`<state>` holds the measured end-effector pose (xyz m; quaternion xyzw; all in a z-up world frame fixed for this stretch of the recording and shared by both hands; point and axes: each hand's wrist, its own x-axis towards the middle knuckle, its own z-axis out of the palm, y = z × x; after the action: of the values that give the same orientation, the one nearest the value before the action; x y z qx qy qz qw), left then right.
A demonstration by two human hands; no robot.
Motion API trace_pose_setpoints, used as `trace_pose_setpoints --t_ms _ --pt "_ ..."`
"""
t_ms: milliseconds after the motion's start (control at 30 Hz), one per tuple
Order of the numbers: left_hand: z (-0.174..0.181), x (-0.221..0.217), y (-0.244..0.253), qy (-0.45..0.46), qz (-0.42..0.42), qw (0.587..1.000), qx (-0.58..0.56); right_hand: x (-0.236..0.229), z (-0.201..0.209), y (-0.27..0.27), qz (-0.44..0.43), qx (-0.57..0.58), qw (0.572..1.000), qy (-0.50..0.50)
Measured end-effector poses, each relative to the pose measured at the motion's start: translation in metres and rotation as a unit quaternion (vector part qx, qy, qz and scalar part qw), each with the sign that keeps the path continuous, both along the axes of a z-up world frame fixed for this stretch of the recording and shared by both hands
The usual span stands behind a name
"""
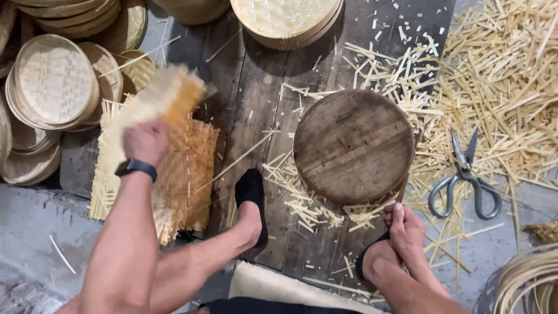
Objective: Assemble and trim woven bamboo components to create steamer baskets.
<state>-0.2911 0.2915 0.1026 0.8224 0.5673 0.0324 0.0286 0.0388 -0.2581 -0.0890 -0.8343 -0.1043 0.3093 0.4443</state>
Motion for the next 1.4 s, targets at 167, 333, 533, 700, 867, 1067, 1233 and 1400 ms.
trace_pose_setpoints --t_ms 167,333,533,700,867,1067,1233,1400 --pt "0.053 0.013 0.015 0.004 -0.1 0.99 0.098 -0.002 0.001 0.0 0.001 0.002 1.0 -0.003" --pt "0.072 0.013 0.024 -0.084 -0.048 0.966 0.241 0.001 0.005 0.004 -0.025 0.029 0.999 0.005" --pt "0.068 0.142 -0.127 -0.182 -0.227 0.934 0.205 0.028 0.006 0.003 -0.104 0.086 0.989 0.067" --pt "0.005 0.205 -0.304 -0.199 -0.493 0.842 -0.095 0.089 0.101 0.043 -0.154 0.439 0.845 0.265" --pt "-0.057 0.205 -0.327 -0.145 -0.568 0.805 -0.097 0.105 0.064 0.055 -0.103 0.173 0.961 0.191" --pt "-0.107 0.219 -0.206 -0.275 -0.111 0.938 -0.182 0.104 0.052 0.061 -0.06 0.106 0.989 0.08" --pt "-0.145 0.211 -0.143 -0.248 0.128 0.832 -0.48 0.098 0.083 0.075 -0.045 0.094 0.993 0.057" --pt "-0.126 0.211 -0.154 -0.259 0.095 0.859 -0.432 0.06 0.124 0.12 0.212 -0.033 0.885 -0.413"
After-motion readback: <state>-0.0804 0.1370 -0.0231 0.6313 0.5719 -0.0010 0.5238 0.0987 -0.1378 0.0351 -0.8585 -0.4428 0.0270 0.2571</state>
